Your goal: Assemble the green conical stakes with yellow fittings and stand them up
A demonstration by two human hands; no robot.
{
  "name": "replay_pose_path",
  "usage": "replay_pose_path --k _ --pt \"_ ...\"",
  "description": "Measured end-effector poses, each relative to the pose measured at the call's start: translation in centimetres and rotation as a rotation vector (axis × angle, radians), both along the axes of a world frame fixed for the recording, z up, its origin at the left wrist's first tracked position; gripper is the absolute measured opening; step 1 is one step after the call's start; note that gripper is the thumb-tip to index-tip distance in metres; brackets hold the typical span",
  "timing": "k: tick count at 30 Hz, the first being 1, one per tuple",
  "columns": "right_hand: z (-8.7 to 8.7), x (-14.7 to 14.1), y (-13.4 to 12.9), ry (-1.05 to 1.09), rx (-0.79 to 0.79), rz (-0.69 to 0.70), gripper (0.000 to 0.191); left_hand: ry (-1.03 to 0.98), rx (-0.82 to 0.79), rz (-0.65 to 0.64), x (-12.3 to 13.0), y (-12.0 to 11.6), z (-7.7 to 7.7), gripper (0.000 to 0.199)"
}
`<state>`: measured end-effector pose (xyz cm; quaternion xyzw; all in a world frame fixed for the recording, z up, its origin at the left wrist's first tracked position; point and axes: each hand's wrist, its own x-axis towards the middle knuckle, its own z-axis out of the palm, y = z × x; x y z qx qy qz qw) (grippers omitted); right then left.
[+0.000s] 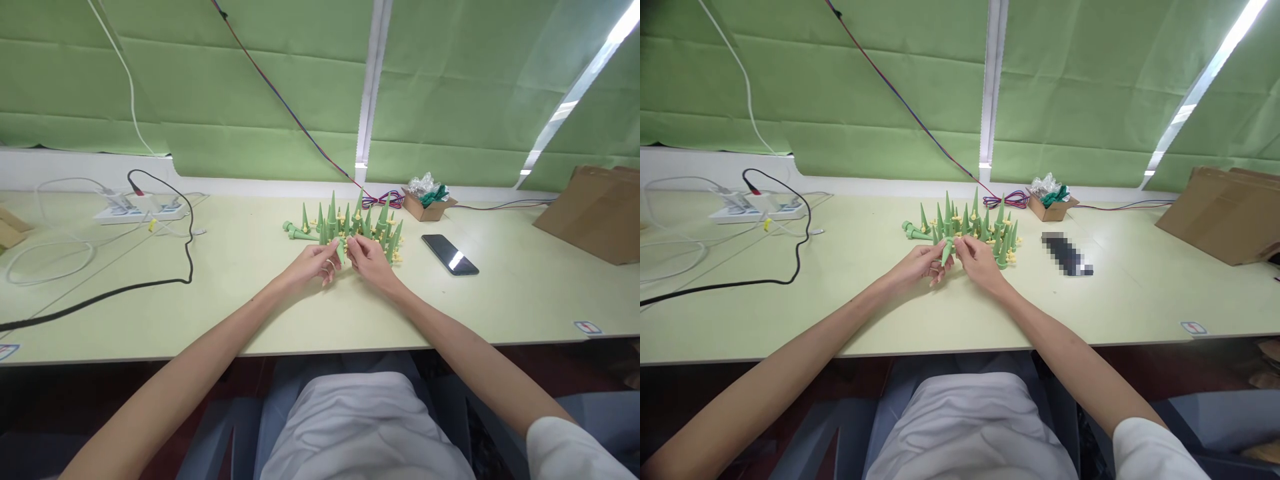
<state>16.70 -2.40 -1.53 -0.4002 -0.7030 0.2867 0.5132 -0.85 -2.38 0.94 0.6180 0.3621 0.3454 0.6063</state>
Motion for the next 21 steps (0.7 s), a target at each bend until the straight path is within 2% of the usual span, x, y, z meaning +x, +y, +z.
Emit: replay_pose_path --k 6,21 --pt "-0.08 0.05 -0.01 -0.024 0.002 0.017 0.049 0.026 0.038 -0.005 -0.30 0.07 -0.04 0.054" --pt "0.63 0.15 -0.50 -0.097 -0.022 0.013 0.056 0.270 0.367 0.082 -0.64 -0.63 0.54 0.050"
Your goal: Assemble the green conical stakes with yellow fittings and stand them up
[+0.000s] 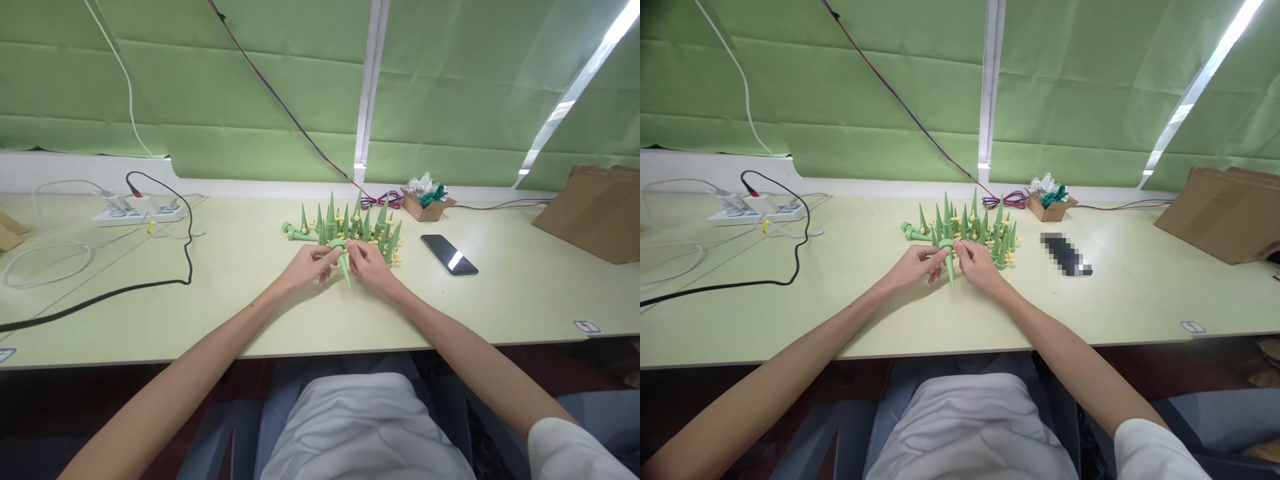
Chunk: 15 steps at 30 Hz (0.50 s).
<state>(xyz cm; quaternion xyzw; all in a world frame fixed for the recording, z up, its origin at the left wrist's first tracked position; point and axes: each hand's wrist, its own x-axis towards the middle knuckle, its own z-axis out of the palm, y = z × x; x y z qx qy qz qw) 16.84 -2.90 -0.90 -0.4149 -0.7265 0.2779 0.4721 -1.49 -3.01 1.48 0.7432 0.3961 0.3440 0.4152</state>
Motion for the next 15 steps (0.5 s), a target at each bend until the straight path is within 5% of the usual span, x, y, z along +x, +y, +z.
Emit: replay_pose_path --k 15 --pt "-0.13 0.13 0.28 -0.039 -0.026 -0.016 0.060 -0.032 0.229 0.020 0.01 0.14 -0.75 0.041"
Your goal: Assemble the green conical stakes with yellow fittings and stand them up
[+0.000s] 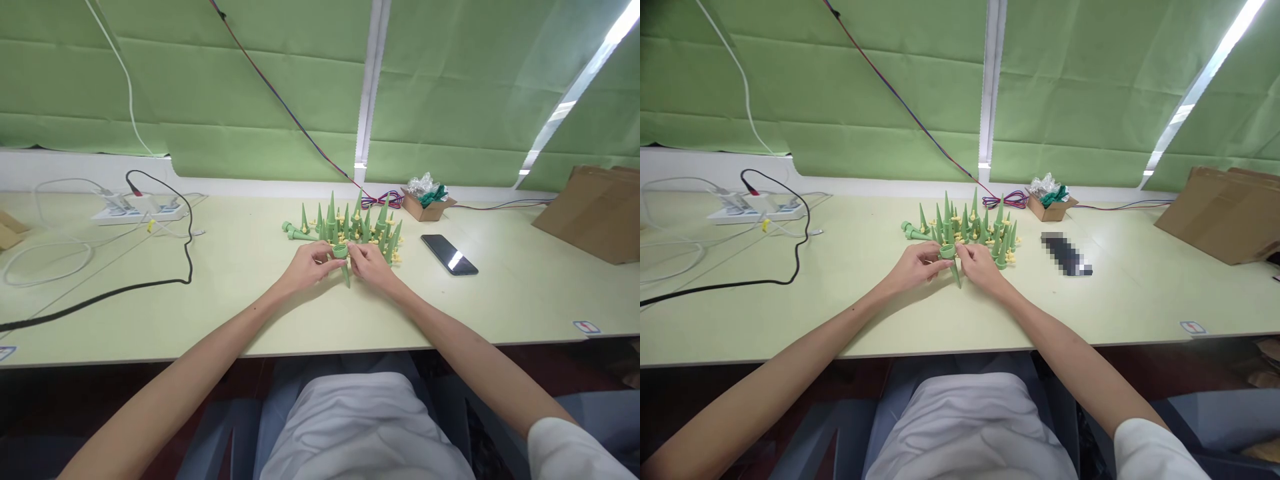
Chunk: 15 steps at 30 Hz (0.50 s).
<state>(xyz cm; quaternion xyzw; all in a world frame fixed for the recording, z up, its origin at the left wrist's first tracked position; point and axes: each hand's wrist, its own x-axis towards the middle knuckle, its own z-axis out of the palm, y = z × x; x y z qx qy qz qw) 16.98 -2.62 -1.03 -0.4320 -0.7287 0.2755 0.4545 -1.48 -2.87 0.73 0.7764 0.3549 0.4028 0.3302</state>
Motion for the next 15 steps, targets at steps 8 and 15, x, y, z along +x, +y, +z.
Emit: replay_pose_path --k 8,15 --pt "0.0 -0.2 -0.1 0.004 -0.032 -0.019 0.060 -0.003 -0.253 -0.123 -0.5 1.0 -0.1 0.038" --pt "-0.1 -0.4 -0.2 0.068 -0.016 0.013 0.062 -0.258 -0.672 -0.308 -0.9 1.8 0.2 0.030"
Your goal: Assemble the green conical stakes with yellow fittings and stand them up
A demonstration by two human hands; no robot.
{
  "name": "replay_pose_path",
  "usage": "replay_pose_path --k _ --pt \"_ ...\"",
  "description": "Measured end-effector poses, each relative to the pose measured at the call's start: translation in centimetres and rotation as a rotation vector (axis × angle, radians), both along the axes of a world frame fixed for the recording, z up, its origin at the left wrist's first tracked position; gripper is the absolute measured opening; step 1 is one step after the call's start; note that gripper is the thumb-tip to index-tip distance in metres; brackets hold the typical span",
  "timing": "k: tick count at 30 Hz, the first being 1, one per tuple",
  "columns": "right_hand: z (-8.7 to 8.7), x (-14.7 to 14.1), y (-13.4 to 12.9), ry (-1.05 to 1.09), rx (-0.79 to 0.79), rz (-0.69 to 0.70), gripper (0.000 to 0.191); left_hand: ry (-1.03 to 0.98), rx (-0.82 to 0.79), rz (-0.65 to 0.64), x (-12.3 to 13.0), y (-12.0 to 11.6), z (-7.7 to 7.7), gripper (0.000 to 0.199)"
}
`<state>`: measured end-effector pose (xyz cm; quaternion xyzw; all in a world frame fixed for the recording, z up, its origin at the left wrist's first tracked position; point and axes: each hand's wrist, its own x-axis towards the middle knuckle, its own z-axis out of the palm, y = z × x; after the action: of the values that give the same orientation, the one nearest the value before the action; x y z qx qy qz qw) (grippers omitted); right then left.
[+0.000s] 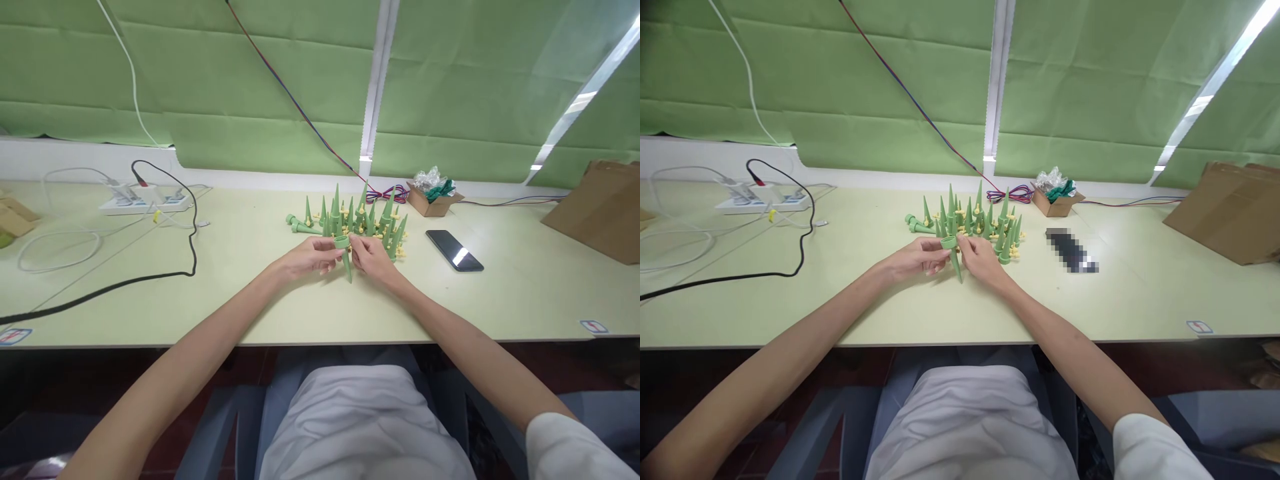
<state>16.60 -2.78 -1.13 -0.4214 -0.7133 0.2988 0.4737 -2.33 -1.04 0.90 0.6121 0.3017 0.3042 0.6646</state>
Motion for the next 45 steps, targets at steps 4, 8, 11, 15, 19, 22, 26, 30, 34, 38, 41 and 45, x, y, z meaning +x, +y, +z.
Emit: replay_pose_path --k 4,8,11,15,19,22,26,30,34,38,41,45 --pt "0.1 0.0 -0.1 0.046 0.018 0.007 0.062 -0.128 -0.198 0.065 -0.4 0.5 0.3 0.027" --pt "0.2 0.0 -0.3 0.074 0.051 0.021 0.056 -0.161 -0.331 0.127 -0.9 1.2 0.4 0.018" --pt "0.2 -0.1 -0.5 0.086 0.077 0.033 0.052 -0.117 -0.400 0.079 -1.0 1.3 0.4 0.033" --pt "0.2 -0.1 -0.7 0.046 0.104 0.069 0.050 -0.064 -0.430 -0.034 -0.7 1.0 0.2 0.047" --pt "0.1 0.0 -0.8 -0.001 0.093 0.110 0.048 -0.027 -0.422 -0.089 -0.4 0.8 -0.2 0.046" --pt "0.0 0.1 -0.7 -0.015 0.068 0.126 0.046 -0.021 -0.381 -0.079 -0.4 0.6 -0.2 0.041" --pt "0.1 0.2 -0.8 -0.032 0.045 0.143 0.045 -0.001 -0.308 -0.066 -0.4 0.1 0.0 0.037" --pt "0.2 0.2 -0.8 -0.054 0.041 0.139 0.046 -0.003 -0.221 -0.059 0.0 -0.3 0.0 0.043" --pt "0.1 0.2 -0.6 -0.101 0.040 0.105 0.047 -0.010 -0.140 -0.025 0.1 -0.5 -0.4 0.042" --pt "-0.2 0.2 -0.2 -0.173 0.084 0.059 0.046 0.125 0.084 0.021 0.0 -0.7 -0.6 0.044" --pt "-0.3 0.3 -0.1 -0.212 0.111 0.043 0.045 0.259 0.271 0.068 0.0 -0.9 -0.6 0.046" --pt "-0.3 0.3 -0.1 -0.218 0.099 0.034 0.044 0.313 0.406 0.125 0.0 -0.8 -0.8 0.045"
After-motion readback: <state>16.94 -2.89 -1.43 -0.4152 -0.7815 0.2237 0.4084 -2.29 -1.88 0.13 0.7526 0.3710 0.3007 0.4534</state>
